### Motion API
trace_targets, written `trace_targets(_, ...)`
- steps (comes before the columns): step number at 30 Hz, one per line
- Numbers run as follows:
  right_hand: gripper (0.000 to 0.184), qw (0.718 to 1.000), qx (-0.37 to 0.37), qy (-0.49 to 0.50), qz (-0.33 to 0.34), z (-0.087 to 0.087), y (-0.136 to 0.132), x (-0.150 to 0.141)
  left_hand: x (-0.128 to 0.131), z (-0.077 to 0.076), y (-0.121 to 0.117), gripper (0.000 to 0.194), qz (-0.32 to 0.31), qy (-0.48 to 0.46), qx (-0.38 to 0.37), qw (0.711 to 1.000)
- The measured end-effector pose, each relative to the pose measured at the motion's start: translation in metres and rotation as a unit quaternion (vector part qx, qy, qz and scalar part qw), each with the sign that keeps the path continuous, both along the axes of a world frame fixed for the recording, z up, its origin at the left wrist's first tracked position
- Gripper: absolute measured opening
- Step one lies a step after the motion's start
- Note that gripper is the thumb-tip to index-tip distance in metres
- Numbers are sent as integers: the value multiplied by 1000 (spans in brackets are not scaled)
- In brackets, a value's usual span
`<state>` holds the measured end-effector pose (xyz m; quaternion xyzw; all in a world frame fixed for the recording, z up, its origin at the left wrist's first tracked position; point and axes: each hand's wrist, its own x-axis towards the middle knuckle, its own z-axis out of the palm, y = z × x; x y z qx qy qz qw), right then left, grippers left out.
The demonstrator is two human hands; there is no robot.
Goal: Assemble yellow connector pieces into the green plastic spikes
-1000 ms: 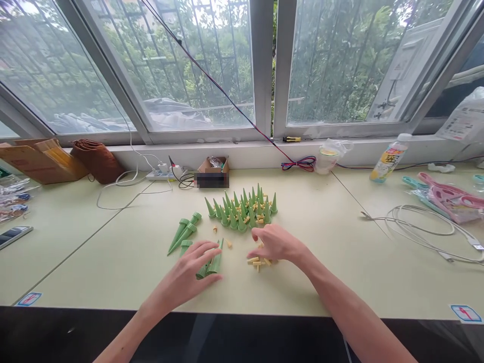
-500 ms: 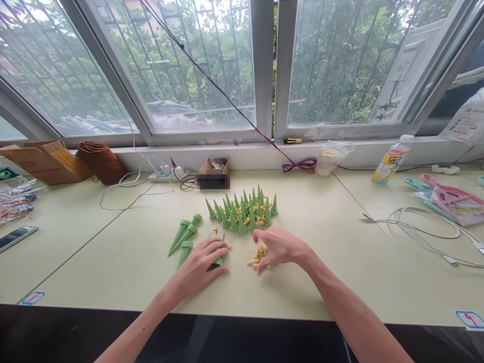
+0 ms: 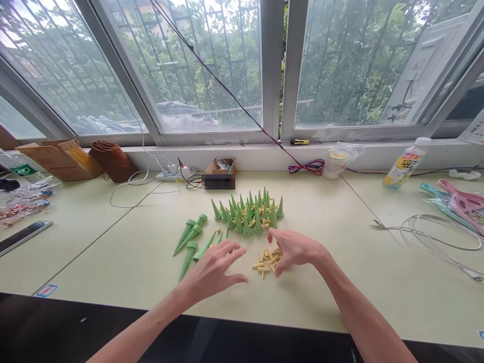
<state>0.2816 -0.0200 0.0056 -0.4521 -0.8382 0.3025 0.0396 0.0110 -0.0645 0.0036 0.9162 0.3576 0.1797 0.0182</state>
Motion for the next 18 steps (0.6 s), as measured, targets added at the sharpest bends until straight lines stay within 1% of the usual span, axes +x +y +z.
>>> trace_targets(2,65,1000,-19,3,-8,-3,2,5,20,-3,-2,56,-7,30,-25,999)
trace_targets(4,64,998,-62,9,-5,-5,3,6,38,-9,0,66,-18,59,-42,997)
trace_targets(6,60,995,-96,17,-4,-5,3,5,49,-15,4,69,-23,74,-62,995)
trace_targets(8,55,994,-104,30,-8,-4,3,2,55,-20,9,66,-34,84,-70,993)
trace_targets(11,45,992,-115,56,-17,-3,2,-4,54,-23,14,57,-49,80,-72,993)
trace_targets(14,36,988,-123,85,-31,-5,0,-8,49,-21,17,47,-52,81,-76,992)
trace_targets(18,25,987,-97,116,-49,-11,-1,-12,42,-19,20,35,-47,75,-79,993)
